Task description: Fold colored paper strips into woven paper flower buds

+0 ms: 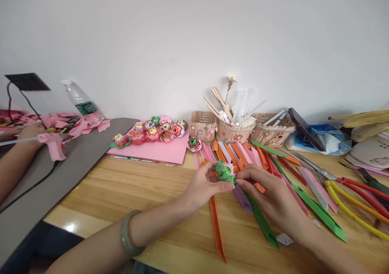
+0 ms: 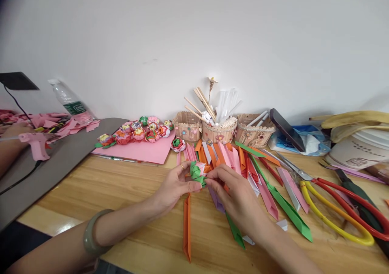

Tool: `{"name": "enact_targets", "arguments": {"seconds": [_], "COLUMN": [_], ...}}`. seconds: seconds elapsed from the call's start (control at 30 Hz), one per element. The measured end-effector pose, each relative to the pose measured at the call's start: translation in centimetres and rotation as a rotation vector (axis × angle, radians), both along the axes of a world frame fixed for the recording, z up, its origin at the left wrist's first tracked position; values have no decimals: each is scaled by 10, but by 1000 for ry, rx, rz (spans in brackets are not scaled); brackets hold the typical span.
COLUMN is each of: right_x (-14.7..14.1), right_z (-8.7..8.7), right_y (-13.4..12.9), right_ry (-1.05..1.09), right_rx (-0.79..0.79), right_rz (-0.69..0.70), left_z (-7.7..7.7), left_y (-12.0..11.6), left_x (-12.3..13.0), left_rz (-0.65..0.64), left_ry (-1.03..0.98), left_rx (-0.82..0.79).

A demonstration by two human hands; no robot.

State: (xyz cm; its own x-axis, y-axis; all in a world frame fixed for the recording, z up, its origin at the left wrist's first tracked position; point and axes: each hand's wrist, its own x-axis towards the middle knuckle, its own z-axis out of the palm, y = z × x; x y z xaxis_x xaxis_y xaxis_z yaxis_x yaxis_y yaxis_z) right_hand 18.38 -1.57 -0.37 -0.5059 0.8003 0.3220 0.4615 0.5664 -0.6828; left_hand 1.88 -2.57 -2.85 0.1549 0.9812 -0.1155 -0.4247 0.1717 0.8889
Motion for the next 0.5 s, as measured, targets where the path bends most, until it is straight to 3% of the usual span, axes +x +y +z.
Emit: {"name": "enact_targets", "arguments": {"seconds": [0.2, 0.5], "right_x": [2, 0], "right_z": [4, 10], "right_y": [3, 3], "right_ry": [-2, 40], "right_rx": [3, -146], "right_rz": [48, -47], "left_z": [2, 0], "left_y": [1, 1], "left_x": [0, -1], "left_rz": [10, -2], "left_ry": [-3, 32], "left_rx": [-25, -3]}}
